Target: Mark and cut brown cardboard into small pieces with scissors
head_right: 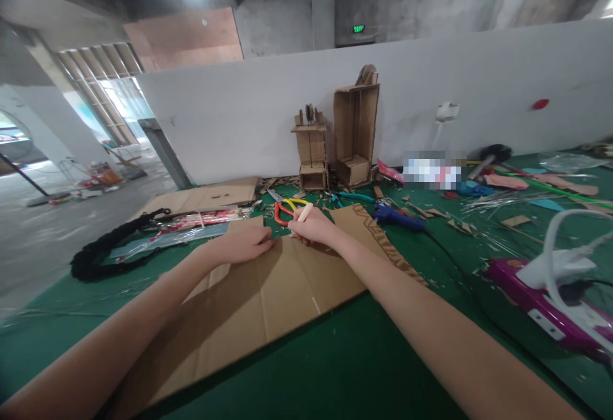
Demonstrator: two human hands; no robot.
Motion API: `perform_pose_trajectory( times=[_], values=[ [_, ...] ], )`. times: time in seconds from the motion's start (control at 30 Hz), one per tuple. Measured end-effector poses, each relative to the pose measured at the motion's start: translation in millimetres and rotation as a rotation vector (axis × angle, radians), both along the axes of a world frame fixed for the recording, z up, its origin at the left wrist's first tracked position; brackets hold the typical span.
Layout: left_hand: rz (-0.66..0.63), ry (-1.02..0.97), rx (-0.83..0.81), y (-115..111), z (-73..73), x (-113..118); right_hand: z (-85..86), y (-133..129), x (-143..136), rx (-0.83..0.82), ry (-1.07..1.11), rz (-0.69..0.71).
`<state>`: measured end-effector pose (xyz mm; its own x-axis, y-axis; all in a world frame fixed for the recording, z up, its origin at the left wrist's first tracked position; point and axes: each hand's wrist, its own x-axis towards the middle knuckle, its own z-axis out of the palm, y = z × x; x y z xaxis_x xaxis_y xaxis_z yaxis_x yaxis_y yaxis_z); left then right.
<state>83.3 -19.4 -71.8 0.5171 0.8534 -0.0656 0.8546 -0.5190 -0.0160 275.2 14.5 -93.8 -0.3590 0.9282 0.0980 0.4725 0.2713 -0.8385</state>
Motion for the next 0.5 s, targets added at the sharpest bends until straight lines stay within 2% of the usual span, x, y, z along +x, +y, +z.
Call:
perform_pose_trajectory(
  times=[0.33, 0.5],
  values=[
    [0.023, 0.021, -0.002, -1.7, -0.3, 1.2, 2.3, -0.6, 1.9, -0.065, 0.071, 0.034],
    [0.020, 0.036, -0.009, -3.1, 2.6, 1.1, 0.2, 4.9, 2.9, -0.041, 0.285, -0.036]
  ],
)
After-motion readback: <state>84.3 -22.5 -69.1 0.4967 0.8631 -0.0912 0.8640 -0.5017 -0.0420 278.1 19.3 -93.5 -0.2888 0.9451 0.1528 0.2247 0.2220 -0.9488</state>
